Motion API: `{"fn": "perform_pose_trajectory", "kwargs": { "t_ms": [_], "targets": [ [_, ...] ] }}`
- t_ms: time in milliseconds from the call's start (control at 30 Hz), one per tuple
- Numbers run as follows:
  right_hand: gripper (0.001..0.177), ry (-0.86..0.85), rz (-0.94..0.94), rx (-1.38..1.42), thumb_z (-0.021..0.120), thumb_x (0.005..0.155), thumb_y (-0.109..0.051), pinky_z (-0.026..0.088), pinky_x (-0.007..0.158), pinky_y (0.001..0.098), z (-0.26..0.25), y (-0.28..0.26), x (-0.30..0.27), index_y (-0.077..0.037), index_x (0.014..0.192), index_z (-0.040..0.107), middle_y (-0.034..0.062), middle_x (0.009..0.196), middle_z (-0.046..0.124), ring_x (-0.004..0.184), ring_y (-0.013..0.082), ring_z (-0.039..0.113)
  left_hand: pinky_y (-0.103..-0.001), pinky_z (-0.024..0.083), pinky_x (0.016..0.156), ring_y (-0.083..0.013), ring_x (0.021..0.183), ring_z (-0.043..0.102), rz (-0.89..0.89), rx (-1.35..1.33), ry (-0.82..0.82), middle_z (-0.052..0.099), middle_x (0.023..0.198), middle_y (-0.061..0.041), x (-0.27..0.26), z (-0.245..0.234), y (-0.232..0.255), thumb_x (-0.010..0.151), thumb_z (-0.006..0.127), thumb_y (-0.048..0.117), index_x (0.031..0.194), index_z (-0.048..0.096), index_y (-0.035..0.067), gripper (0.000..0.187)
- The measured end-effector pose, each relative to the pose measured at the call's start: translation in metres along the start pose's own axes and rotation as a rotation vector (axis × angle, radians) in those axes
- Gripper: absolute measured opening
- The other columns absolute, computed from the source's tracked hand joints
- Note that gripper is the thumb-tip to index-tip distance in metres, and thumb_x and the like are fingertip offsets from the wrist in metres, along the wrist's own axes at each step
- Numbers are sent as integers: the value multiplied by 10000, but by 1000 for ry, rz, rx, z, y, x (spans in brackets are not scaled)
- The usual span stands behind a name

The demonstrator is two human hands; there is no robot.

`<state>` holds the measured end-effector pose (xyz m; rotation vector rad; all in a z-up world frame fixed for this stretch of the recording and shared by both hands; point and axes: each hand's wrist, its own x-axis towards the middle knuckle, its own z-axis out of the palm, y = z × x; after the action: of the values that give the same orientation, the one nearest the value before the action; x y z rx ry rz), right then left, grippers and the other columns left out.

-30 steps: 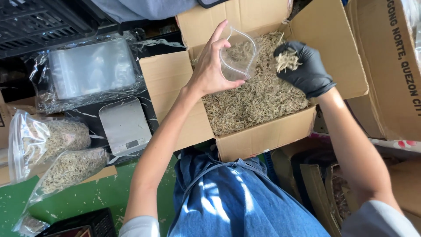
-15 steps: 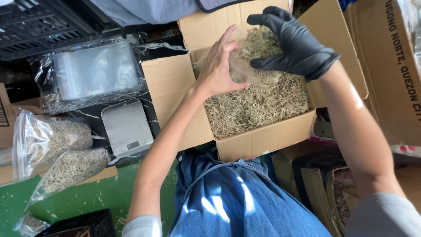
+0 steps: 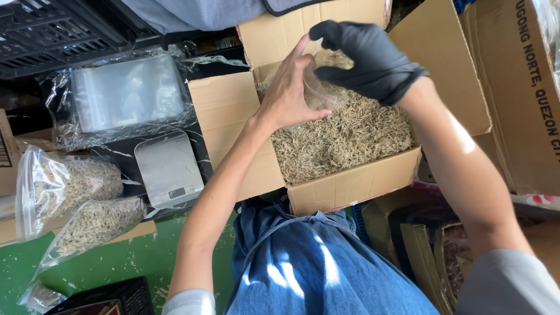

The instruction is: The person fills small plastic bags with dried plant material from a cardboard box using their hands and a small plastic container, weighs each bag on a digital scale, and seals the bags.

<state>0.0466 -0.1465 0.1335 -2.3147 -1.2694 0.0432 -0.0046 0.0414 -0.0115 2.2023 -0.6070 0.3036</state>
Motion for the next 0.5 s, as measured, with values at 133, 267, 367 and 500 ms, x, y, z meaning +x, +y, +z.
{"fn": "perform_pose_trajectory", "kwargs": {
  "t_ms": [133,267,367,500],
  "targets": [
    [331,126,131,250,732,1053,6,572,804,325,-26,11,-20,-16,1361,613,106,1173,671,998,205,658,-592,367,1320,-465,1547,367,71,-51,65,121,1665,-216,-3,-8,4,643,1139,379,1344,325,76,1116],
    [410,330,167,269,809,1030,60,482,785,345,21,116,-60,-76,1320,552,117,1319,555,1013,208,515,-567,406,1303,-465,1525,391,109,-79,106,159,1642,-253,-5,-11,1,676,1117,299,1254,343,60,995],
    [640,-31,532,-39,755,966,-328,527,894,559,71,137,-91,-65,1470,460,272,1331,638,1161,480,619,-547,329,1331,-434,1550,348,84,-55,119,161,1645,-255,-9,-13,1,665,1107,320,1252,359,47,989],
    [979,-89,876,-45,840,807,-502,444,1000,601,105,83,-86,-195,1583,329,323,1442,381,1281,557,448,-562,350,1324,-446,1543,363,84,-73,121,146,1651,-247,-12,-17,0,656,1117,331,1239,341,64,1007]
  ]
}}
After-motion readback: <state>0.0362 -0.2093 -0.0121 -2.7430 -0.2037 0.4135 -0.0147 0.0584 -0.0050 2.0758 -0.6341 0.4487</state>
